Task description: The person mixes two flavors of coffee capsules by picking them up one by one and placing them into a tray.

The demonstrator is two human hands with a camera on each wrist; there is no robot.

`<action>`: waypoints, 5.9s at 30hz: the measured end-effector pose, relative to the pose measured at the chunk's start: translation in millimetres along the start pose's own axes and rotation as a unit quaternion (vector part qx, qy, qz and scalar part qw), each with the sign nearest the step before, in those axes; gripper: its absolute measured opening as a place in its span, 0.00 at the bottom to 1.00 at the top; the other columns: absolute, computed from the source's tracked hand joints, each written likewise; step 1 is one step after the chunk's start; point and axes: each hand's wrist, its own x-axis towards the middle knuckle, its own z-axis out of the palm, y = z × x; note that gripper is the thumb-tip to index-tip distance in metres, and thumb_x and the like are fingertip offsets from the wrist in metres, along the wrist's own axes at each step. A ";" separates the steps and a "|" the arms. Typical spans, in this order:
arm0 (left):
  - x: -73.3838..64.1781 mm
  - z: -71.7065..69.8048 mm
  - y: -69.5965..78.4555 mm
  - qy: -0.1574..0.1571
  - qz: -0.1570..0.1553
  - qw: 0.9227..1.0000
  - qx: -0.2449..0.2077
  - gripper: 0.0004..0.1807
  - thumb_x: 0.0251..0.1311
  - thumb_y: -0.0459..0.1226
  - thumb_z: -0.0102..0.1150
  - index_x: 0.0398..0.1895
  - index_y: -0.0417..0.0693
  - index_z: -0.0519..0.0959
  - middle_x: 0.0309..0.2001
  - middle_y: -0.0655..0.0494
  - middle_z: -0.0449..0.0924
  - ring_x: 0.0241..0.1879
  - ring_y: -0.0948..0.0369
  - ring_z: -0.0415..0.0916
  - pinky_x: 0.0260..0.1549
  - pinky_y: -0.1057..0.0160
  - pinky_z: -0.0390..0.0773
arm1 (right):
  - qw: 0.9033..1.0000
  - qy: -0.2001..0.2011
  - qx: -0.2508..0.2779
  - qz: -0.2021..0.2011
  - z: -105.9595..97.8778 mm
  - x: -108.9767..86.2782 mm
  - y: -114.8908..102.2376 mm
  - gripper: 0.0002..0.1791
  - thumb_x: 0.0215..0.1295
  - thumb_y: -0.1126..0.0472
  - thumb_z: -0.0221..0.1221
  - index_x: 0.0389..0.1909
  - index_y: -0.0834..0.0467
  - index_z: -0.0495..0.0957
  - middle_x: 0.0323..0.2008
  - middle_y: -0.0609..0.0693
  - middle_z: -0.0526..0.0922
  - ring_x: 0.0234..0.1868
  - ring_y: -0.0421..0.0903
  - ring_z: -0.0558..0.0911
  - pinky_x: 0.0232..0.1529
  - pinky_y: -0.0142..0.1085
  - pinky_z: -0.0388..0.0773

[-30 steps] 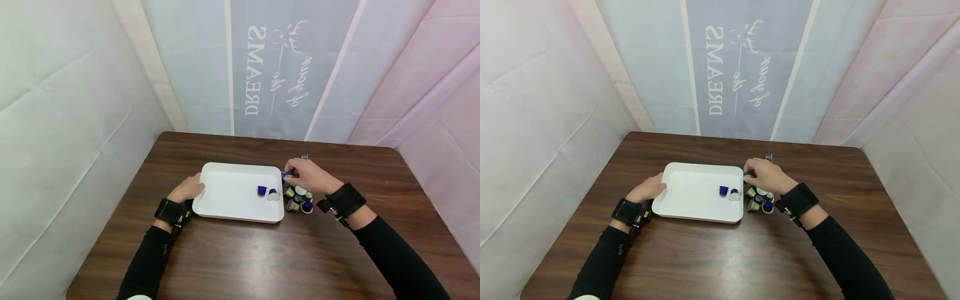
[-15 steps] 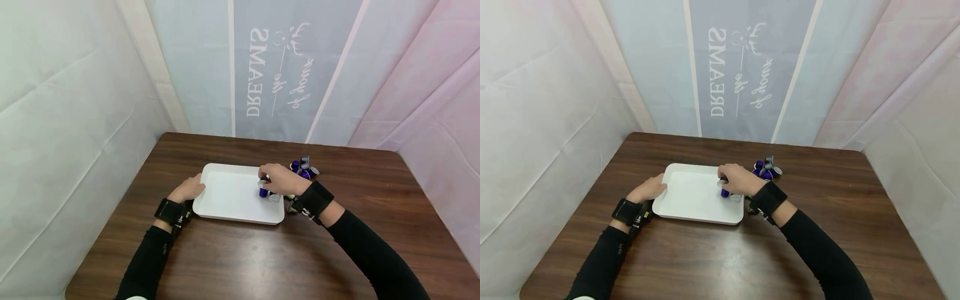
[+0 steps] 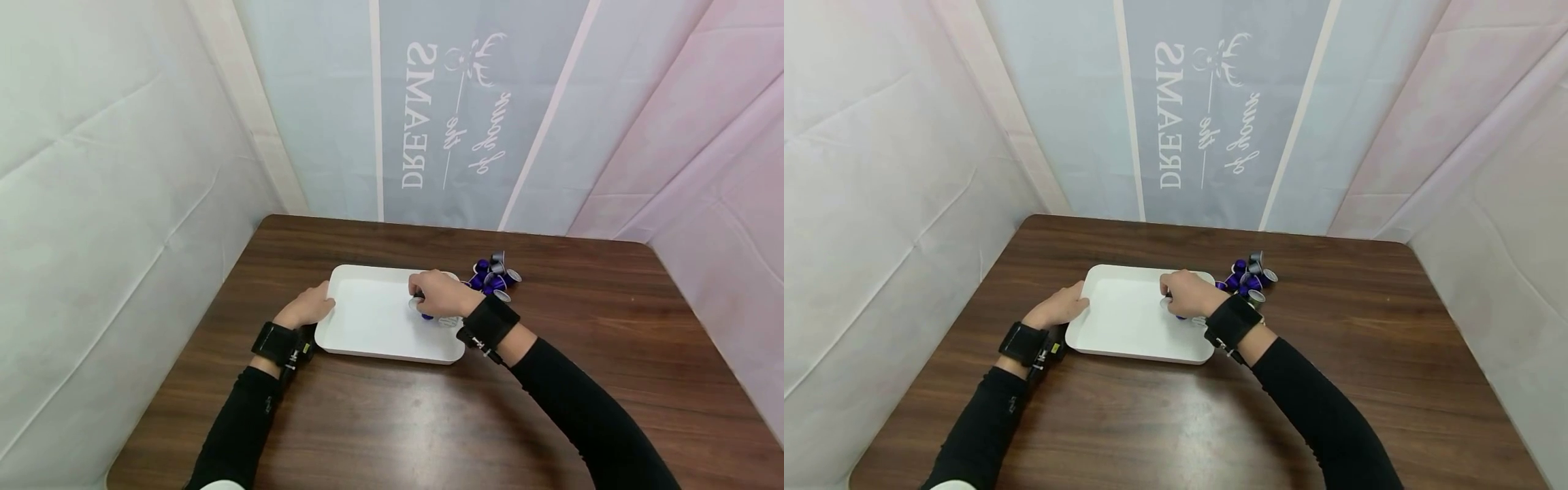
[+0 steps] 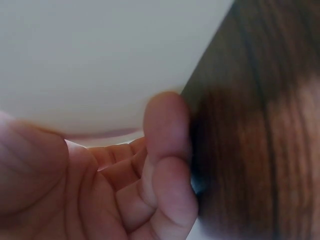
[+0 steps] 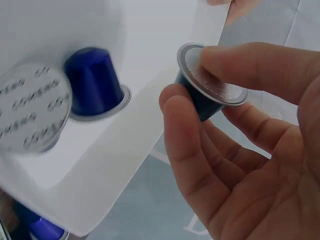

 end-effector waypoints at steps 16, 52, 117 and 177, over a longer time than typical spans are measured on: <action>0.4 2.7 -1.7 -0.002 -0.008 1.000 -0.001 0.30 0.69 0.37 0.36 0.71 0.33 0.49 0.63 0.35 0.64 0.54 0.48 0.69 0.50 0.50 0.68 | 1.000 0.024 0.009 0.008 1.6 -9.6 3.5 0.12 0.59 0.66 0.61 0.44 0.61 0.76 0.43 0.54 0.78 0.38 0.45 0.76 0.41 0.38 0.75; 2.2 5.3 -0.7 0.004 -0.006 1.000 -0.010 0.29 0.69 0.37 0.37 0.70 0.33 0.51 0.61 0.35 0.67 0.50 0.50 0.71 0.48 0.51 0.69 | 0.990 0.081 -0.023 0.117 -5.7 -77.4 179.6 0.20 0.58 0.68 0.61 0.52 0.71 0.74 0.51 0.72 0.72 0.52 0.68 0.71 0.47 0.55 0.70; 3.4 2.9 -4.9 0.012 0.010 1.000 -0.004 0.28 0.69 0.36 0.37 0.70 0.34 0.53 0.57 0.37 0.70 0.43 0.53 0.74 0.43 0.54 0.72 | 0.996 0.085 -0.028 -0.027 -14.2 -56.9 55.2 0.12 0.63 0.66 0.57 0.46 0.64 0.77 0.39 0.54 0.78 0.27 0.40 0.70 0.30 0.37 0.69; 3.4 1.0 -1.8 0.009 0.004 1.000 -0.002 0.29 0.69 0.36 0.37 0.70 0.33 0.51 0.59 0.35 0.68 0.46 0.51 0.73 0.46 0.52 0.71 | 0.999 0.035 -0.014 -0.009 6.2 5.8 15.4 0.14 0.64 0.61 0.59 0.50 0.61 0.78 0.47 0.54 0.80 0.47 0.49 0.79 0.47 0.41 0.75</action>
